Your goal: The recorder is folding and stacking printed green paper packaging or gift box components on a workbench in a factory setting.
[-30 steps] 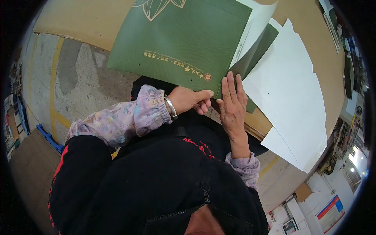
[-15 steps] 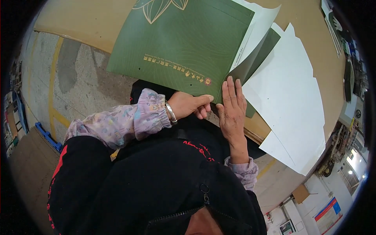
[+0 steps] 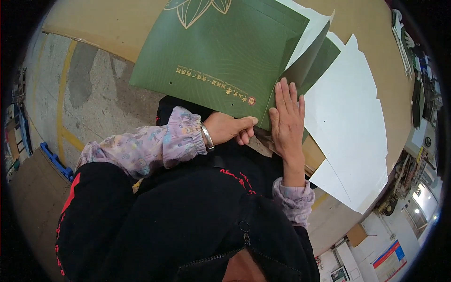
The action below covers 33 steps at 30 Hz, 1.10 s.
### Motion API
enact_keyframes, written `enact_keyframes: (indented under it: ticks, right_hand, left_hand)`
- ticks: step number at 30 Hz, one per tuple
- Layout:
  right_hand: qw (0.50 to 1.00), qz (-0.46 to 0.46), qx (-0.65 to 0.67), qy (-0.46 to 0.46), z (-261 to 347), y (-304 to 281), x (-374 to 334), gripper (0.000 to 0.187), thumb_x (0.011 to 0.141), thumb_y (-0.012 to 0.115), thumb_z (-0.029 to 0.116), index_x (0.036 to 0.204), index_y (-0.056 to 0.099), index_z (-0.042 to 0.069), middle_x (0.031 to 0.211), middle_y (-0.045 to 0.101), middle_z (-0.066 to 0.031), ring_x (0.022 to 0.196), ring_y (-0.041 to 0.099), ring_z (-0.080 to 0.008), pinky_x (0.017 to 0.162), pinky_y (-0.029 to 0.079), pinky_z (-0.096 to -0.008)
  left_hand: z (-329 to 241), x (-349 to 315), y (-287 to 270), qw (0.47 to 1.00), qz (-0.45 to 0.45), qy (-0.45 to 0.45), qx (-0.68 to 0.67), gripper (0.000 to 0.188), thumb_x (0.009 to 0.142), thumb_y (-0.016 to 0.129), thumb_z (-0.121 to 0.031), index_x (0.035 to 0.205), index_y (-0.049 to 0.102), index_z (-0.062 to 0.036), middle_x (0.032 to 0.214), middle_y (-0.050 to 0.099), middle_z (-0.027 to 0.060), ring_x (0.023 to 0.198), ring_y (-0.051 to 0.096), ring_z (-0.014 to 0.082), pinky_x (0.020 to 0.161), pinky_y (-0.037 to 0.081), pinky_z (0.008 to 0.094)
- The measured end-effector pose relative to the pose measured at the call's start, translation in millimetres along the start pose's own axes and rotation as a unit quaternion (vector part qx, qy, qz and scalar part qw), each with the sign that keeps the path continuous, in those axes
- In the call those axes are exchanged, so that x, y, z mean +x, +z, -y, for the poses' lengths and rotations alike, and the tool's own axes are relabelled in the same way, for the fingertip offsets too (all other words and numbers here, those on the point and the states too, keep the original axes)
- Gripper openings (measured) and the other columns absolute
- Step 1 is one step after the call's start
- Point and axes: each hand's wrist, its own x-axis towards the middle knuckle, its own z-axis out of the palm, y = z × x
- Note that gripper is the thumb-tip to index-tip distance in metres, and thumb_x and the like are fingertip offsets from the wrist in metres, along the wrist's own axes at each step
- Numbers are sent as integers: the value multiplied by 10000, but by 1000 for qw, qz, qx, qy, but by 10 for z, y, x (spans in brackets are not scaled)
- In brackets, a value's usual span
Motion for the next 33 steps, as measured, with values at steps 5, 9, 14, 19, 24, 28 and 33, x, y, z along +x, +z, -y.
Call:
enact_keyframes:
  ticks: [5,9,14,19,24,28,33]
  right_hand:
    - [1000,-10,-11,-11,-130,-22,211,547,948,478,251,1463,345,122,1526,319,-54,1408,290,-252,1147,194,-463]
    - [999,-30,-29,-22,-224,-18,365,545,951,487,238,1463,342,117,1530,310,-56,1406,292,-253,1148,206,-440]
    - [996,-68,-45,-29,-393,18,669,555,960,493,233,1465,320,81,1538,284,-84,1414,267,-275,1146,220,-427]
    - [991,-132,-25,-16,-561,48,954,570,965,498,213,1464,292,32,1546,245,-126,1423,228,-315,1150,221,-418]
    - [990,-129,-36,-34,-585,59,1034,575,962,503,208,1465,289,27,1546,237,-141,1425,218,-328,1152,227,-414]
    - [990,-124,-51,-40,-598,46,1050,567,962,501,211,1460,301,27,1542,246,-141,1423,224,-328,1150,234,-412]
    - [991,-100,-84,-29,-601,-1,1061,549,967,480,220,1450,318,15,1536,264,-137,1421,237,-309,1152,230,-404]
  left_hand:
    - [14,31,-3,1000,14,-4,20,429,962,525,-373,772,650,-10,682,646,58,593,615,121,592,520,253]
    - [9,24,-5,1000,12,-17,23,430,957,531,-381,776,651,-10,687,649,59,594,614,120,606,520,254]
    - [21,17,-13,999,17,-4,41,448,953,529,-396,754,650,-13,687,650,58,597,617,117,617,520,252]
    - [37,24,14,999,15,24,27,436,953,533,-381,747,652,-15,667,644,54,593,619,120,590,522,255]
    - [53,30,-9,999,20,9,28,413,949,550,-351,738,647,-10,651,638,51,579,619,123,563,524,259]
    - [-3,5,-3,1000,15,21,17,372,949,564,-316,749,633,-9,674,634,47,572,619,123,538,519,256]
    - [-35,7,13,999,15,14,27,333,946,582,-285,757,620,-14,688,627,41,580,622,122,521,517,252]
